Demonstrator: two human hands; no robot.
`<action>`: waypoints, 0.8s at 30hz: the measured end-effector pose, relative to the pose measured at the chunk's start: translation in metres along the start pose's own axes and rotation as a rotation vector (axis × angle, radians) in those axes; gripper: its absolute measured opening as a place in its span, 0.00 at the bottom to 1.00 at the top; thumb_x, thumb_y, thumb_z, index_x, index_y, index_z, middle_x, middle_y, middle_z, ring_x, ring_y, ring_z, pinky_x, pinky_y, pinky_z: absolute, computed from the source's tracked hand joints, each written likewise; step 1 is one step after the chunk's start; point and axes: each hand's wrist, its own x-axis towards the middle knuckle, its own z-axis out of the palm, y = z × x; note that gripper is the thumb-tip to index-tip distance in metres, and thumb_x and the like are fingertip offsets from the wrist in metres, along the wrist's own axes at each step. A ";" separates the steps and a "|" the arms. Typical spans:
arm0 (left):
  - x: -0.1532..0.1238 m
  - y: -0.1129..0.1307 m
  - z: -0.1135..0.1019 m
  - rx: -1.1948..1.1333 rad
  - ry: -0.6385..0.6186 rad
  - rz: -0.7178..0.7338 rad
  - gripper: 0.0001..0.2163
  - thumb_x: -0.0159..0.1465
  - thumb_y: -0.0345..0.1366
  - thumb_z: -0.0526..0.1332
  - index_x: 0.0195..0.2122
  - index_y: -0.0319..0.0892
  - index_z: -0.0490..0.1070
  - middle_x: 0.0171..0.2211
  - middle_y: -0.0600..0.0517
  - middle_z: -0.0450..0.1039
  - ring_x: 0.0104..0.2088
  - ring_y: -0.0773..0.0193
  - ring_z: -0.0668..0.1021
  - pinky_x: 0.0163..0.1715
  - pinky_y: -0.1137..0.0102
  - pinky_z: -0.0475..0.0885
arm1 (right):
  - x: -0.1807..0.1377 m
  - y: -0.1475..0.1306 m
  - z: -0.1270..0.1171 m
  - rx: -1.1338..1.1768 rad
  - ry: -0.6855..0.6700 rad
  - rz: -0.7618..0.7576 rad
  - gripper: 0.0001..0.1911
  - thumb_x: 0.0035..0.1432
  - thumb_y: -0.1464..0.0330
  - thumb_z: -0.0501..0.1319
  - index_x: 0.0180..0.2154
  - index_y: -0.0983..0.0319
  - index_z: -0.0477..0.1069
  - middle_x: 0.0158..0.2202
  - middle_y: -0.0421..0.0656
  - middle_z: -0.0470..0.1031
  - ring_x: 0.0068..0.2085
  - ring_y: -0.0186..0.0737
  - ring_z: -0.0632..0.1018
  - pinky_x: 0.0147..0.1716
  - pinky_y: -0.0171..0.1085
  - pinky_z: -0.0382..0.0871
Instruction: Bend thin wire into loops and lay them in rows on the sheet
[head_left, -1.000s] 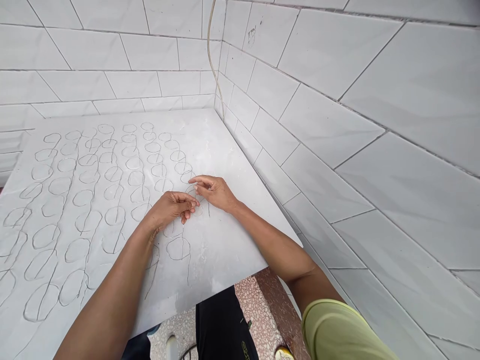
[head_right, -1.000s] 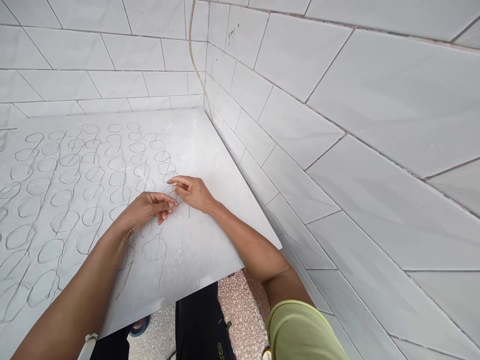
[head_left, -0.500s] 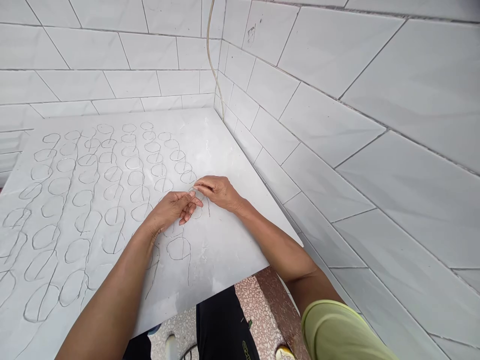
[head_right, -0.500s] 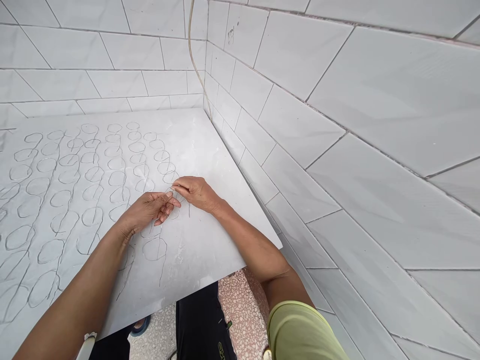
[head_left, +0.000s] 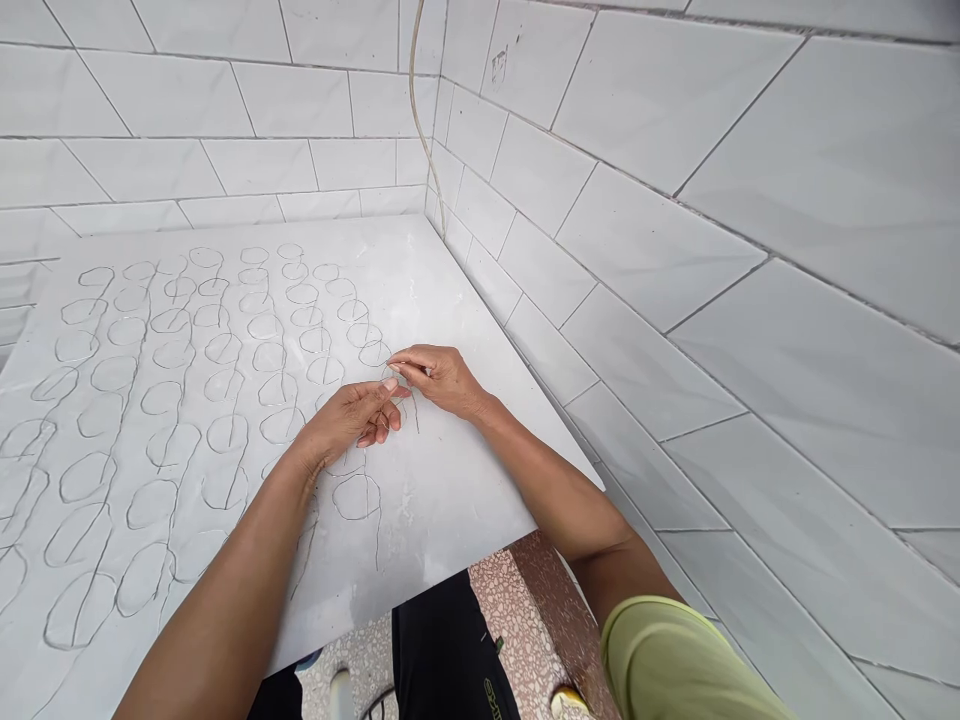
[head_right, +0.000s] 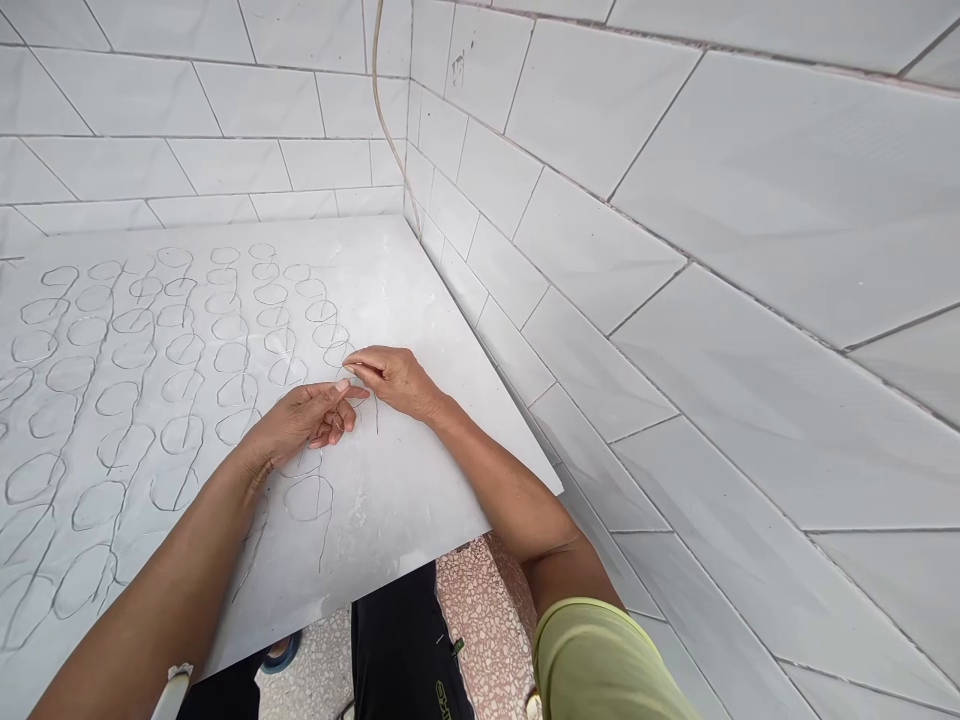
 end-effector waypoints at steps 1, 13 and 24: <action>-0.001 0.001 -0.002 0.013 -0.014 0.002 0.22 0.63 0.55 0.65 0.46 0.41 0.79 0.31 0.45 0.76 0.23 0.66 0.72 0.17 0.73 0.57 | 0.000 0.000 -0.002 0.008 0.008 -0.002 0.13 0.67 0.61 0.57 0.41 0.57 0.80 0.39 0.42 0.80 0.35 0.38 0.75 0.38 0.38 0.69; 0.002 -0.004 -0.004 0.017 0.126 0.084 0.13 0.62 0.46 0.68 0.38 0.41 0.81 0.28 0.48 0.75 0.23 0.67 0.72 0.18 0.72 0.61 | 0.003 -0.001 -0.009 0.096 -0.008 0.028 0.14 0.67 0.60 0.58 0.42 0.57 0.81 0.36 0.41 0.78 0.33 0.36 0.74 0.36 0.37 0.70; 0.006 -0.007 0.006 -0.066 0.302 0.104 0.14 0.59 0.45 0.71 0.38 0.38 0.82 0.37 0.42 0.79 0.23 0.69 0.72 0.17 0.73 0.56 | 0.007 0.006 -0.012 0.125 0.019 0.180 0.17 0.66 0.55 0.60 0.48 0.58 0.77 0.27 0.37 0.72 0.31 0.35 0.75 0.34 0.35 0.69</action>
